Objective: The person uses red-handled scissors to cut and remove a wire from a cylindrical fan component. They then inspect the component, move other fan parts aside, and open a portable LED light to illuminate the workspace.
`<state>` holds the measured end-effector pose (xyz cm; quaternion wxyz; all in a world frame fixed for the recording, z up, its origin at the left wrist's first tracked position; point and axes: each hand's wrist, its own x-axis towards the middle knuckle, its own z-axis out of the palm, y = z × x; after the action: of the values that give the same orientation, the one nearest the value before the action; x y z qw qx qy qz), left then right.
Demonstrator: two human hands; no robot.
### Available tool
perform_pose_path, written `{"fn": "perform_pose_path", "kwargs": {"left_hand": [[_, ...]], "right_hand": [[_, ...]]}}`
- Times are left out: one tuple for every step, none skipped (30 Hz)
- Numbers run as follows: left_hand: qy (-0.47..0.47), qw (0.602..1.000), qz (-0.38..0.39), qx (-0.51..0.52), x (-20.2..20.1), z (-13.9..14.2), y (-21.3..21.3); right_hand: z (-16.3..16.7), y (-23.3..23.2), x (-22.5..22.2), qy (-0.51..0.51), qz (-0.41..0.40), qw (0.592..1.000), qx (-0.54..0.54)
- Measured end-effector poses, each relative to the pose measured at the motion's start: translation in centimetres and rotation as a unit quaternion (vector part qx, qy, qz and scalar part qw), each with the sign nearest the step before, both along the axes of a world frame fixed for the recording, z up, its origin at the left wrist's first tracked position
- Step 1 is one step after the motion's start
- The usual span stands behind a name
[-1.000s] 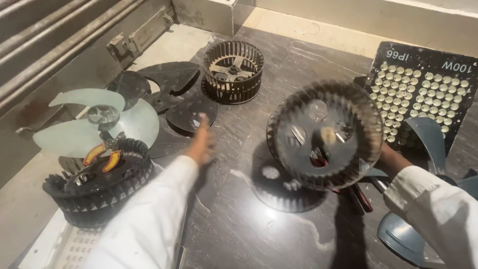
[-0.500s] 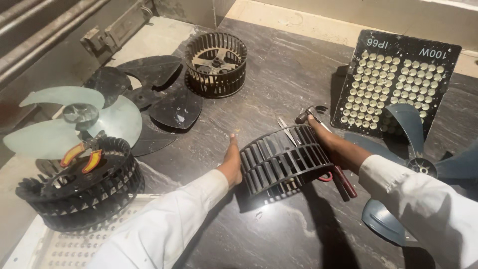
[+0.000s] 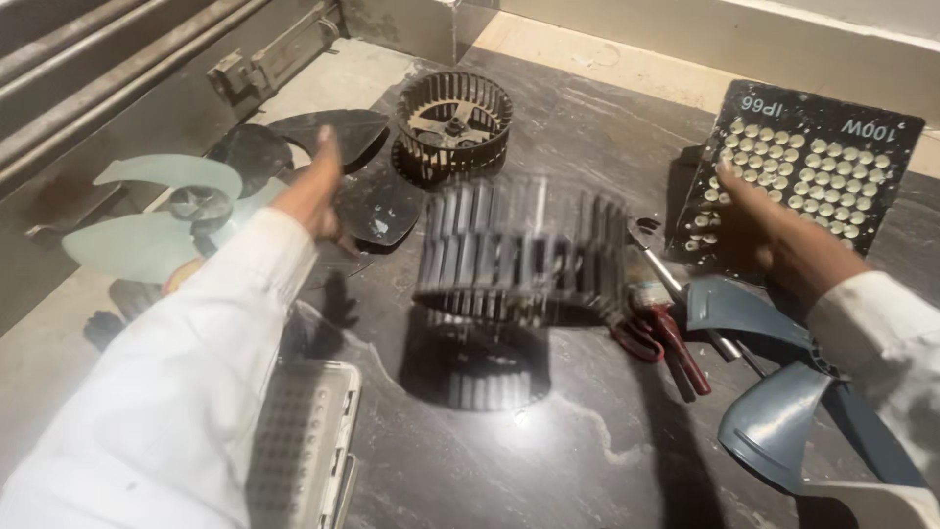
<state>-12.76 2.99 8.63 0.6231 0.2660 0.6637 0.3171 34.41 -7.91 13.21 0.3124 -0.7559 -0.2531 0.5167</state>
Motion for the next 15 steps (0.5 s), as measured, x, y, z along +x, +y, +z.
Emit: {"fn": "perform_pose_path", "kwargs": {"left_hand": [[-0.001, 1.0, 0.015, 0.002, -1.6, -2.1, -0.9], [-0.032, 0.999, 0.009, 0.009, -2.7, -5.1, -2.4], [-0.065, 0.998, 0.002, 0.016, -3.2, -8.5, -4.0], [-0.047, 0.995, 0.008, -0.09, -2.1, -12.2, -5.3], [-0.029, 0.98, 0.013, -0.195, -1.0, -15.6, -6.6], [-0.062, 0.983, -0.066, -0.158, 0.7, -18.6, -7.5], [-0.097, 0.977, -0.145, -0.122, 2.1, -20.6, -7.7], [-0.096, 0.981, -0.119, -0.12, 2.4, -21.4, -7.3], [-0.098, 0.984, -0.091, -0.115, 3.0, -21.5, -6.6], [-0.094, 0.987, -0.064, -0.113, 3.3, -20.9, -6.0], [-0.07, 0.992, -0.061, -0.083, 2.5, -19.4, -4.8], [-0.044, 0.996, -0.061, -0.054, 1.6, -17.5, -3.8], [-0.046, 0.996, -0.073, -0.016, 1.6, -16.1, -3.5], [-0.045, 0.995, -0.085, 0.023, 1.7, -14.9, -3.4], [-0.043, 0.992, -0.096, 0.062, 2.2, -14.1, -3.4]], "right_hand": [[-2.1, -0.5, 0.6, 0.03, -0.039, 0.999, -0.006], [-4.1, -1.2, 1.1, 0.037, -0.005, 0.999, -0.03], [-6.0, -2.2, 1.7, 0.043, 0.028, 0.997, -0.055], [-8.5, -3.0, 1.2, 0.032, 0.051, 0.995, -0.085], [-10.8, -3.4, 0.2, 0.077, 0.056, 0.991, -0.091], [-12.9, -3.9, -1.2, 0.123, 0.062, 0.985, -0.102], [-14.7, -4.5, -2.8, 0.106, 0.096, 0.987, -0.079], [-15.6, -4.4, -4.0, 0.085, 0.131, 0.986, -0.051], [-15.7, -3.6, -4.7, 0.121, 0.139, 0.982, -0.029], [-15.7, -2.9, -5.9, 0.164, 0.146, 0.976, -0.008], [-15.4, -2.3, -6.8, 0.15, 0.169, 0.974, 0.007], [-14.6, -1.5, -7.5, 0.135, 0.189, 0.972, 0.021], [-13.9, -1.2, -7.9, 0.122, 0.209, 0.969, 0.037], [-13.3, -1.3, -8.4, 0.1, 0.232, 0.967, 0.035], [-12.8, -1.3, -9.0, 0.078, 0.256, 0.963, 0.034]]}}
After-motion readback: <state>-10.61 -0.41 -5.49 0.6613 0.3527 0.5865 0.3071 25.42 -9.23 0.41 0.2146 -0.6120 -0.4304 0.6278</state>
